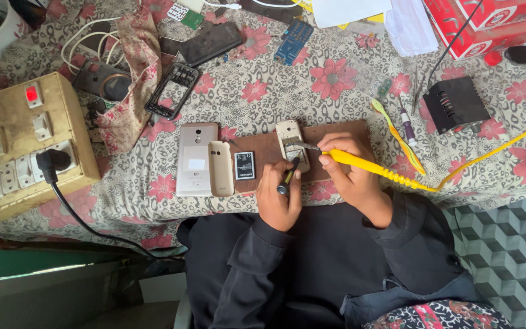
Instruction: The person sits at a repair workbench and solders on the exposed internal board of an opened feature phone, holding the phone steady with one hand while applying a yellow-cabled soldering iron to the board with the other. A screwdriver and other phones and parts lie on the bench around the work area.
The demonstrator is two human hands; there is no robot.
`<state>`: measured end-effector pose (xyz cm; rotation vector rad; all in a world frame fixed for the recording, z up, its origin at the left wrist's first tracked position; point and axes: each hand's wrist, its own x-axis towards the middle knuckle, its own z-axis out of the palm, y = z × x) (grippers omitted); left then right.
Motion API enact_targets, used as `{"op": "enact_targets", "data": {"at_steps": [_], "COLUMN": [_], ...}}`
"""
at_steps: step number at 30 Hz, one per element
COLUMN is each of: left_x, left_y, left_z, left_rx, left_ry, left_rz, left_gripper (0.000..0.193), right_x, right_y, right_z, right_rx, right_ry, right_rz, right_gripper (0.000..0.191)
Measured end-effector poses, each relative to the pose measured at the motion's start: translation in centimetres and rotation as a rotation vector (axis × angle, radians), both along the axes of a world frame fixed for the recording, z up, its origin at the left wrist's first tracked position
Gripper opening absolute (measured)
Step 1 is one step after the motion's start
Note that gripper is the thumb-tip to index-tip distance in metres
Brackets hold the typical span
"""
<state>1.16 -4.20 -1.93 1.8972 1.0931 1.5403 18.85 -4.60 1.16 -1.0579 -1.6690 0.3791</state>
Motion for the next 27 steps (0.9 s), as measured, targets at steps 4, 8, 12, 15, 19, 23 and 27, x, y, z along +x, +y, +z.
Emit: {"op": "enact_targets", "data": {"at_steps": [4, 8, 12, 15, 19, 23, 27], "left_x": [0.0, 0.1, 0.4, 1.0, 1.6, 1.1, 0.9], "left_y": [0.0, 0.0, 0.0, 0.0, -0.3, -0.2, -0.1], "left_z": [-0.1, -0.1, 0.1, 0.2, 0.1, -0.2, -0.7], "left_rx": [0.009, 0.004, 0.041, 0.094, 0.133, 0.096, 0.068], "left_ry": [-0.015, -0.007, 0.024, 0.062, 0.104, 0.053, 0.040], "left_rz": [-0.002, 0.004, 0.032, 0.054, 0.066, 0.031, 0.011], "left_gripper": [0.020, 0.020, 0.021, 0.022, 0.024, 0.024, 0.023], "right_x": [0.0, 0.0, -0.1, -0.3, -0.4, 0.0, 0.5], "right_y": [-0.1, 0.0, 0.1, 0.0, -0.2, 0.0, -0.4], "right_z": [0.0, 0.1, 0.3, 0.3, 0.3, 0.1, -0.8], "right_rx": [-0.007, 0.001, 0.012, -0.012, -0.033, 0.011, -0.104], "right_ry": [-0.016, -0.032, -0.042, -0.020, -0.040, -0.053, 0.075], "right_rz": [-0.002, -0.011, 0.001, 0.018, -0.002, -0.006, -0.018], "right_gripper": [0.018, 0.018, 0.018, 0.016, 0.016, 0.016, 0.016]}}
